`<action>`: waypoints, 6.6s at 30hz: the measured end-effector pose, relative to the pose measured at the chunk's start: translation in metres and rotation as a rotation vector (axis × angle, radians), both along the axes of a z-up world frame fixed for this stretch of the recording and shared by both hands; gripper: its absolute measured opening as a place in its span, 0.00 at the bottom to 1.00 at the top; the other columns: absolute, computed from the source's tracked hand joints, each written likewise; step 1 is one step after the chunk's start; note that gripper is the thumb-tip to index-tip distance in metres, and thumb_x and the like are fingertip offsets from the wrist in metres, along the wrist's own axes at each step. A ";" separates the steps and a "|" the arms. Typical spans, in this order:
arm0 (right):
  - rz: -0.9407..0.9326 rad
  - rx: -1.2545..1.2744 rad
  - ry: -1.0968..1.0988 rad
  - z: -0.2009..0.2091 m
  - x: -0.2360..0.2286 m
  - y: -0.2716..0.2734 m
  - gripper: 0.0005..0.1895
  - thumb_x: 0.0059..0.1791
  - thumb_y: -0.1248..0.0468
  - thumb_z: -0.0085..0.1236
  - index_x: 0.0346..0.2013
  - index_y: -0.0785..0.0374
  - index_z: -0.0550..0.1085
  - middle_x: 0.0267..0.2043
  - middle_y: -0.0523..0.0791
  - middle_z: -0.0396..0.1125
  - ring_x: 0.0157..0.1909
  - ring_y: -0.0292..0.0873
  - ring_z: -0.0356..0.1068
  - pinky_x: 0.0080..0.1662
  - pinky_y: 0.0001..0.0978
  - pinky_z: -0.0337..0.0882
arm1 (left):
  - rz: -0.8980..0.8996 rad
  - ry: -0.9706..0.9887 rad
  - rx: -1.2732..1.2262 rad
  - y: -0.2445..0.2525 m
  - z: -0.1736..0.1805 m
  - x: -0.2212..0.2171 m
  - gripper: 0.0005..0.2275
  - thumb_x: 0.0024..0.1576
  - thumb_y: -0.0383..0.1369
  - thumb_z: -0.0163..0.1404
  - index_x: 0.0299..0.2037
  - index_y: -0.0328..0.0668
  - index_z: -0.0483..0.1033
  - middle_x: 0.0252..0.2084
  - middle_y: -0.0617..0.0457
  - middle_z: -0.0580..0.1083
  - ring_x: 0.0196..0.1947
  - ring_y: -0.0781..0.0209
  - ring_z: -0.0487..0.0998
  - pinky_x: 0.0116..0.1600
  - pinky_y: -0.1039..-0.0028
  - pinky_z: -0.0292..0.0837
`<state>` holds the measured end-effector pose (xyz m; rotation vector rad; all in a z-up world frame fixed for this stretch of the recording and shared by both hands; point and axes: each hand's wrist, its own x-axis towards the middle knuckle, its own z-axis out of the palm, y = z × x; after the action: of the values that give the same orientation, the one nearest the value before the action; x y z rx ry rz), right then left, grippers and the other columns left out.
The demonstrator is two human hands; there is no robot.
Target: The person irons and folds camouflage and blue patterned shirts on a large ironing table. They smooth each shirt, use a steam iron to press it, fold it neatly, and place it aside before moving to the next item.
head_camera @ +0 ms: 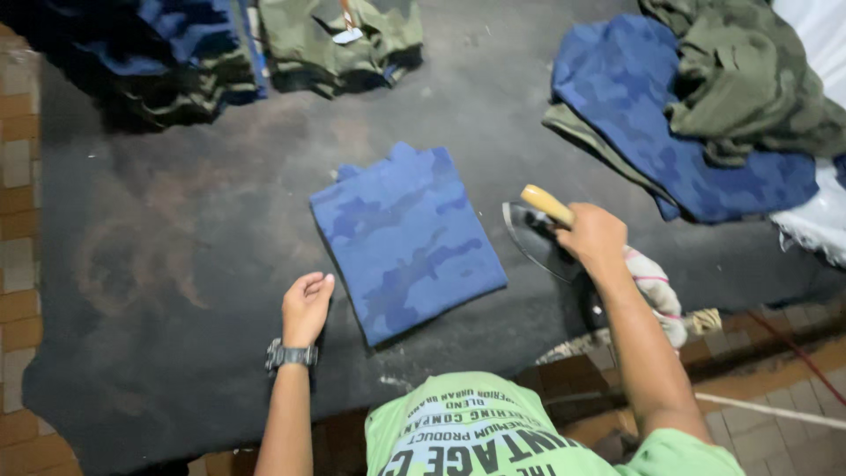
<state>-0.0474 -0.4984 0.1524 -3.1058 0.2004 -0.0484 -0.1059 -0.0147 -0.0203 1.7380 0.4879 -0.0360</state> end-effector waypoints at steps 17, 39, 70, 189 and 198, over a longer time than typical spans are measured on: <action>-0.031 1.137 0.137 -0.117 0.168 0.137 0.21 0.49 0.47 0.60 0.36 0.64 0.81 0.31 0.41 0.75 0.34 0.37 0.72 0.39 0.32 0.71 | -0.092 -0.227 -0.285 -0.014 0.078 0.147 0.09 0.55 0.33 0.61 0.37 0.34 0.81 0.32 0.60 0.79 0.30 0.76 0.76 0.36 0.83 0.72; 0.033 1.311 0.070 -0.180 -0.040 0.049 0.17 0.46 0.70 0.55 0.50 0.69 0.78 0.46 0.45 0.76 0.49 0.38 0.74 0.53 0.29 0.72 | -0.008 -0.090 0.300 -0.040 0.020 -0.091 0.12 0.55 0.34 0.61 0.43 0.34 0.81 0.36 0.46 0.81 0.32 0.61 0.81 0.41 0.75 0.75; -0.213 0.606 0.096 -0.122 0.177 0.180 0.26 0.48 0.39 0.54 0.41 0.59 0.79 0.39 0.47 0.76 0.45 0.51 0.76 0.48 0.44 0.72 | 0.168 0.093 0.165 0.017 -0.024 0.181 0.17 0.56 0.45 0.59 0.40 0.35 0.82 0.36 0.45 0.82 0.37 0.54 0.84 0.46 0.68 0.76; 0.383 1.449 -0.273 -0.031 0.003 0.081 0.06 0.53 0.68 0.61 0.44 0.65 0.75 0.38 0.41 0.70 0.38 0.29 0.66 0.40 0.21 0.67 | -0.148 -0.548 -0.314 0.012 0.117 -0.003 0.06 0.57 0.20 0.58 0.44 0.29 0.80 0.37 0.53 0.77 0.34 0.71 0.75 0.40 0.80 0.72; 0.301 1.309 -0.383 0.080 0.217 0.128 0.06 0.54 0.63 0.61 0.40 0.63 0.75 0.32 0.37 0.67 0.29 0.29 0.64 0.30 0.23 0.64 | -0.238 -0.612 -0.340 0.014 0.233 0.245 0.04 0.58 0.24 0.59 0.41 0.33 0.80 0.33 0.57 0.77 0.30 0.72 0.76 0.37 0.81 0.73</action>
<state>0.1694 -0.3704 0.2321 -1.7469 -0.1879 -0.3370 0.1389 -0.0005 0.2122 1.3719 -0.1699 0.2264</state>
